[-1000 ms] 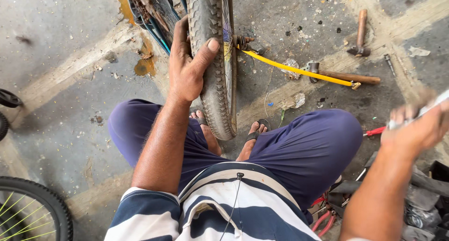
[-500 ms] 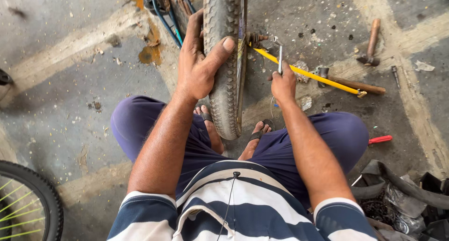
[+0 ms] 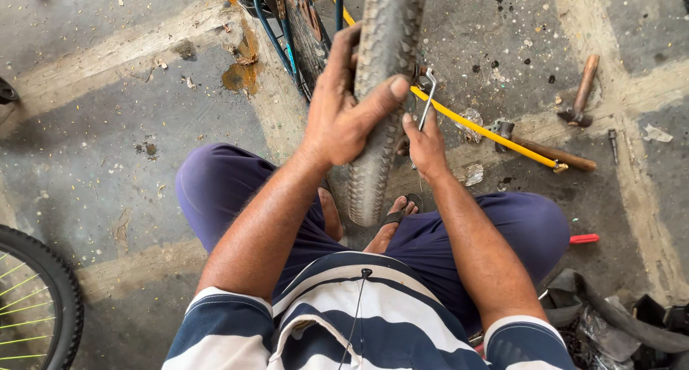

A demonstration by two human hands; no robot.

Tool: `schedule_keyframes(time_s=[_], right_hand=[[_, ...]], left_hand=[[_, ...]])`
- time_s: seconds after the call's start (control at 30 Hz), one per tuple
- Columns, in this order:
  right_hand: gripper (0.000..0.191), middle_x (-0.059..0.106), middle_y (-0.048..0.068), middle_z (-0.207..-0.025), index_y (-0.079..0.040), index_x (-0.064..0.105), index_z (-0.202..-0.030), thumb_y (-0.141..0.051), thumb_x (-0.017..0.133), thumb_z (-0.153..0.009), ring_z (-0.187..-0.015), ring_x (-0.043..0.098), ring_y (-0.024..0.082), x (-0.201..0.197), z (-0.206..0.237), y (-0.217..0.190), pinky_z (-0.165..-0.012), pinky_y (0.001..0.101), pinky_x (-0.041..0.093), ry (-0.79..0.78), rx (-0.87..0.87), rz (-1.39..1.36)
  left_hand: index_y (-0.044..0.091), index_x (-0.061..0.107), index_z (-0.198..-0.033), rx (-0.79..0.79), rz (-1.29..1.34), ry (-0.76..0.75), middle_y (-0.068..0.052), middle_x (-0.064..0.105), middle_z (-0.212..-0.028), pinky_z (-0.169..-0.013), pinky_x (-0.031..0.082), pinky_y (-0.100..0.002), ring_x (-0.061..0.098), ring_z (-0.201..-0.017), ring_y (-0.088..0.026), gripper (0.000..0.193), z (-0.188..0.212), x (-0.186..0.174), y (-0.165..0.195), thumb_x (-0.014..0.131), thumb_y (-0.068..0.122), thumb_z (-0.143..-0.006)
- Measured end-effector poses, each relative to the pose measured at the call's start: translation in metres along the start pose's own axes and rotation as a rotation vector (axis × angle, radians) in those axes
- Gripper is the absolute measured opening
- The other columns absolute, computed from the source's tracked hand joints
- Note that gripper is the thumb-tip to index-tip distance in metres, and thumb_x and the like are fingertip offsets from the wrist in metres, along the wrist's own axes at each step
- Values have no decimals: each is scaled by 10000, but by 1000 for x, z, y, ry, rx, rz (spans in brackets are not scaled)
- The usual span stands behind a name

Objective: The person sits on the floor of a bicycle repair shop holding a bicycle wheel across their lap. They work on the hub and freewheel sprocket by hand, use a wrench on the axle, spin the wheel, and reposition it while adjusting the hub components.

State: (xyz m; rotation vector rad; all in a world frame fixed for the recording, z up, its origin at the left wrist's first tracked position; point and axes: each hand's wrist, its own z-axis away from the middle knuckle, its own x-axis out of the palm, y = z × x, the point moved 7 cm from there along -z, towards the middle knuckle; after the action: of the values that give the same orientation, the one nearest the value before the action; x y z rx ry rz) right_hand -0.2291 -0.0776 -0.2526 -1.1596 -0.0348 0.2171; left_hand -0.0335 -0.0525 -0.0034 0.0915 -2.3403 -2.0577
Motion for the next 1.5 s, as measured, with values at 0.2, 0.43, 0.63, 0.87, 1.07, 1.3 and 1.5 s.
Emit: schedule_keyframes(time_s=[0.2,0.43,0.63,0.87,1.07,1.3,1.5], right_hand=[[681,470,82,-1465,-190,230,-1534,-504,513,-1000,-1361,494,238,15,-3,-11,-1130,387,482,-251,-73,-629],[584,476,73,-1524,-86,377,-1578,-443,474,-1126,-1429,468,223,21,4,-67,-1219,362,433,-478,-273,-483],[621,475,74,-1529,-81,375,-1582,-453,511,-1104,-1429,472,224,9,19,-91,-1219,366,435,-445,-298,-442],[665,475,75,-1535,-75,373,-1586,-465,555,-1079,-1430,475,225,-11,35,-86,-1219,370,438,-347,-291,-375],[705,474,76,-1540,-70,371,-1590,-475,592,-1057,-1430,478,226,-37,56,-78,-1220,374,440,-269,-303,-352],[753,474,77,-1546,-64,369,-1595,-487,636,-1032,-1431,482,226,-81,76,-74,-1220,379,443,-169,-340,-351],[795,473,78,-1551,-59,367,-1599,-497,673,-1010,-1431,485,227,-121,89,-61,-1220,383,445,-82,-352,-361]], left_hand=[[0,261,-1579,-21,-45,-23,-245,684,-1316,-1050,602,-419,738,-1203,-305,1017,7,33,-5,733,574,-885],[-32,161,-1579,38,-126,4,-285,635,-1352,-1069,573,-448,707,-1220,-353,1076,16,49,-8,722,589,-902],[-45,165,-1587,92,-192,-3,-287,673,-1349,-1045,570,-448,714,-1212,-378,1073,23,53,0,717,570,-903],[-27,248,-1569,83,-155,-59,-272,677,-1279,-1037,591,-425,740,-1160,-370,1003,41,69,5,696,567,-896],[-63,311,-1551,138,-211,-51,-277,650,-1312,-1084,532,-467,679,-1218,-403,1015,62,92,10,738,547,-861],[-72,315,-1528,266,-168,-202,-269,610,-1338,-1118,497,-428,645,-1266,-372,961,83,127,26,716,543,-908],[-57,311,-1530,356,-121,-257,-271,598,-1347,-1087,530,-397,657,-1241,-360,955,90,161,39,703,557,-912]])
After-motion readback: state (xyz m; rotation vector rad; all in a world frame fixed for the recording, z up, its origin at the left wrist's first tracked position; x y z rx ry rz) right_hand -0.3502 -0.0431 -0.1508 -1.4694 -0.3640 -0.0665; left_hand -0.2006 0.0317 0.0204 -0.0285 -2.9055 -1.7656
